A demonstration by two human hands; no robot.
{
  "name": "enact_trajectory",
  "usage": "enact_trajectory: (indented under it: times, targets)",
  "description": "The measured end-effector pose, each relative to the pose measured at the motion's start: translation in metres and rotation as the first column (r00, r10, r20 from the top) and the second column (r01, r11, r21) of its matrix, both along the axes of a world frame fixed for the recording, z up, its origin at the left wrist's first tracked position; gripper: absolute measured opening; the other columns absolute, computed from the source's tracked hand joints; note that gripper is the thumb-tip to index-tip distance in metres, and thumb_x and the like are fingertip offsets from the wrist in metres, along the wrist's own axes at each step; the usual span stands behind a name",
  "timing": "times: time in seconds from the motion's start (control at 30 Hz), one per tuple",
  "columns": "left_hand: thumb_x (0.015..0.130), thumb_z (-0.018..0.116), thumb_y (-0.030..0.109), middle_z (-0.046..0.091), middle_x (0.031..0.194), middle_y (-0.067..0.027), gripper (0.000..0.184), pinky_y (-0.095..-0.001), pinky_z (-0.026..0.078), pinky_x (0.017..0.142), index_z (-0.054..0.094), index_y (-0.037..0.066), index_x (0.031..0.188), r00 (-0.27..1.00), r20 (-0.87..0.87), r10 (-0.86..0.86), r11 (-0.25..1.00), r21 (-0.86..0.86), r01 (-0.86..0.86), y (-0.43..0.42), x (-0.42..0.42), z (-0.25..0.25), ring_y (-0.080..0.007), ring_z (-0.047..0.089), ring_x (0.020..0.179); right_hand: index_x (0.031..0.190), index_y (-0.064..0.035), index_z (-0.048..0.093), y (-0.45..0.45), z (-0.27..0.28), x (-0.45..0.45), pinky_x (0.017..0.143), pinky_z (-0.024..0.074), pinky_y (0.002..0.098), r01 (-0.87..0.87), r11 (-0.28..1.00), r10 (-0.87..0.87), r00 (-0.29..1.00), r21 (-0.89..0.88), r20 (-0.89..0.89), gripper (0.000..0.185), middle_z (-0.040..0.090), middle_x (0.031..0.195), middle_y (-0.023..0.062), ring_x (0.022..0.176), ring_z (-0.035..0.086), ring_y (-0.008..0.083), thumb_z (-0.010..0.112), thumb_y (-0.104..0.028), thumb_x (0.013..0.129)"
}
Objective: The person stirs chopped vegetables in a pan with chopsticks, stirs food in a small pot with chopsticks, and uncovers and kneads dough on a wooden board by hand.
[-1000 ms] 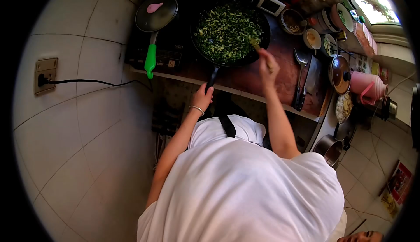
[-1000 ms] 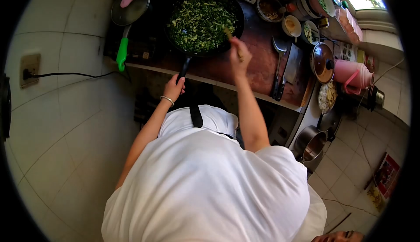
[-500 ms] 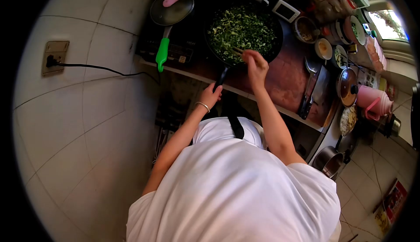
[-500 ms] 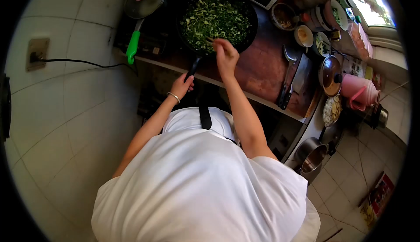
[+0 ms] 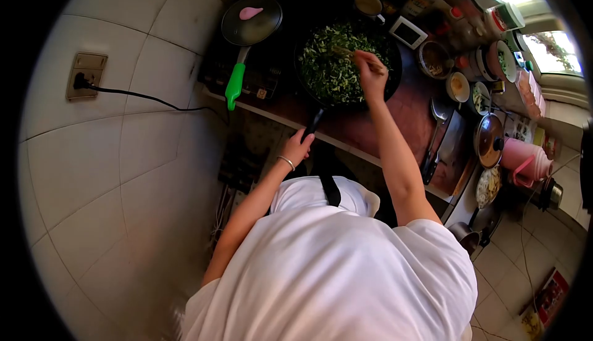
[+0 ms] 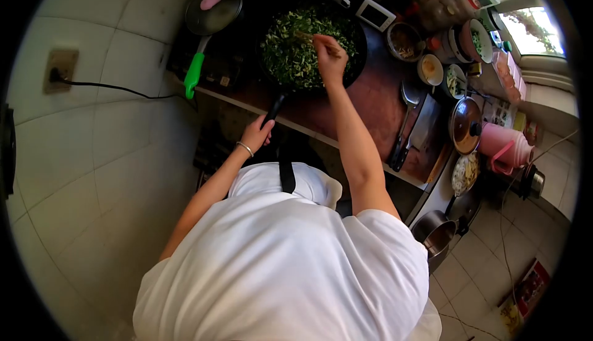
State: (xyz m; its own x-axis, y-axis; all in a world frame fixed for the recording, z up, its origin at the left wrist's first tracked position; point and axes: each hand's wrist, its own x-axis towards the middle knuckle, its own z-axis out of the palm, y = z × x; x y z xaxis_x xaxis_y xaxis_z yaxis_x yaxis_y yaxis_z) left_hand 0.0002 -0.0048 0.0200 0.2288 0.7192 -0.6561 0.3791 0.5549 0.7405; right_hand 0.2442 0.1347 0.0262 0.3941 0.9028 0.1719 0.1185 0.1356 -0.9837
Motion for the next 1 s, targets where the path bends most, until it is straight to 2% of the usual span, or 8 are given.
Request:
enact_trajectory:
  times: [0.2, 0.33, 0.4, 0.43, 0.67, 0.73, 0.83, 1.0]
  targets:
    - [0.094, 0.054, 0.033, 0.056, 0.064, -0.0026, 0.031, -0.0244, 0.045, 0.047, 0.057, 0.006, 0.108, 1.000, 0.005, 0.026, 1.000, -0.001, -0.026, -0.002, 0.001, -0.004, -0.0106, 0.055, 0.051, 0.100, -0.0008, 0.068, 0.036, 0.020, 0.036, 0.076, 0.0502, 0.0261, 0.066, 0.998, -0.063, 0.992, 0.023, -0.106, 0.016, 0.069, 0.095, 0.0061, 0.085, 0.063, 0.0126, 0.062, -0.011, 0.090]
    - [0.091, 0.057, 0.037, 0.057, 0.063, -0.0036, 0.038, -0.0260, 0.046, 0.047, 0.057, 0.008, 0.115, 1.000, 0.013, 0.021, 1.000, -0.015, -0.021, -0.002, -0.001, -0.008, -0.0112, 0.054, 0.049, 0.097, -0.0042, 0.069, 0.023, -0.013, 0.017, 0.068, 0.0474, 0.0239, 0.047, 0.991, -0.065, 0.987, 0.125, 0.145, 0.013, 0.069, 0.088, 0.0059, 0.077, 0.063, 0.0101, 0.061, -0.010, 0.090]
    - [0.091, 0.057, 0.037, 0.057, 0.063, -0.0037, 0.039, -0.0263, 0.046, 0.047, 0.056, 0.007, 0.115, 1.000, 0.014, 0.027, 1.000, -0.009, -0.027, -0.003, -0.001, -0.011, -0.0115, 0.055, 0.049, 0.097, -0.0046, 0.069, -0.012, 0.011, 0.011, 0.066, 0.0489, 0.0243, -0.109, 0.968, 0.164, 0.957, -0.227, 0.239, 0.012, 0.070, 0.091, 0.0077, 0.078, 0.064, 0.0117, 0.061, -0.008, 0.090]
    - [0.091, 0.057, 0.037, 0.057, 0.063, -0.0038, 0.039, -0.0267, 0.046, 0.048, 0.056, 0.007, 0.116, 0.999, 0.014, 0.032, 0.999, -0.004, -0.032, -0.004, 0.000, -0.013, -0.0117, 0.055, 0.049, 0.097, -0.0046, 0.069, -0.023, 0.023, 0.007, 0.066, 0.0489, 0.0243, -0.114, 0.967, 0.170, 0.955, -0.230, 0.242, 0.012, 0.070, 0.091, 0.0077, 0.078, 0.064, 0.0117, 0.061, -0.008, 0.090]
    - [0.092, 0.056, 0.037, 0.058, 0.063, -0.0047, 0.039, -0.0277, 0.046, 0.049, 0.056, 0.006, 0.116, 1.000, -0.019, 0.012, 1.000, 0.026, -0.012, -0.004, 0.001, -0.007, -0.0128, 0.055, 0.049, 0.097, -0.0031, 0.068, -0.023, 0.024, -0.057, 0.072, 0.0520, 0.0272, -0.170, 0.968, 0.137, 0.974, 0.184, 0.180, 0.013, 0.070, 0.096, 0.0101, 0.085, 0.067, 0.0188, 0.062, 0.000, 0.086]
    - [0.093, 0.054, 0.035, 0.056, 0.063, -0.0024, 0.034, -0.0243, 0.044, 0.046, 0.056, 0.006, 0.112, 1.000, -0.003, 0.011, 1.000, 0.010, -0.011, -0.003, 0.001, -0.006, -0.0103, 0.053, 0.049, 0.096, -0.0036, 0.068, -0.005, -0.006, -0.043, 0.073, 0.0516, 0.0271, -0.118, 0.933, -0.054, 0.887, 0.339, 0.459, 0.012, 0.070, 0.096, 0.0105, 0.085, 0.067, 0.0204, 0.062, 0.001, 0.086]
    - [0.094, 0.054, 0.035, 0.055, 0.063, -0.0022, 0.035, -0.0243, 0.044, 0.046, 0.055, 0.006, 0.112, 1.000, -0.010, -0.006, 0.999, 0.033, 0.006, -0.003, 0.000, -0.010, -0.0101, 0.053, 0.049, 0.099, -0.0025, 0.069, -0.001, -0.008, 0.013, 0.072, 0.0495, 0.0244, 0.038, 0.996, -0.044, 0.996, 0.079, 0.079, 0.013, 0.070, 0.093, 0.0058, 0.084, 0.064, 0.0117, 0.061, -0.003, 0.089]
    - [0.094, 0.053, 0.036, 0.055, 0.063, -0.0020, 0.034, -0.0241, 0.044, 0.046, 0.055, 0.007, 0.111, 1.000, -0.010, 0.013, 0.999, 0.030, -0.012, -0.005, 0.001, -0.009, -0.0099, 0.053, 0.050, 0.100, -0.0008, 0.069, -0.002, 0.022, 0.056, 0.070, 0.0478, 0.0217, 0.158, 0.986, -0.156, 0.987, 0.057, -0.043, 0.015, 0.069, 0.092, 0.0026, 0.083, 0.062, 0.0082, 0.059, -0.007, 0.091]
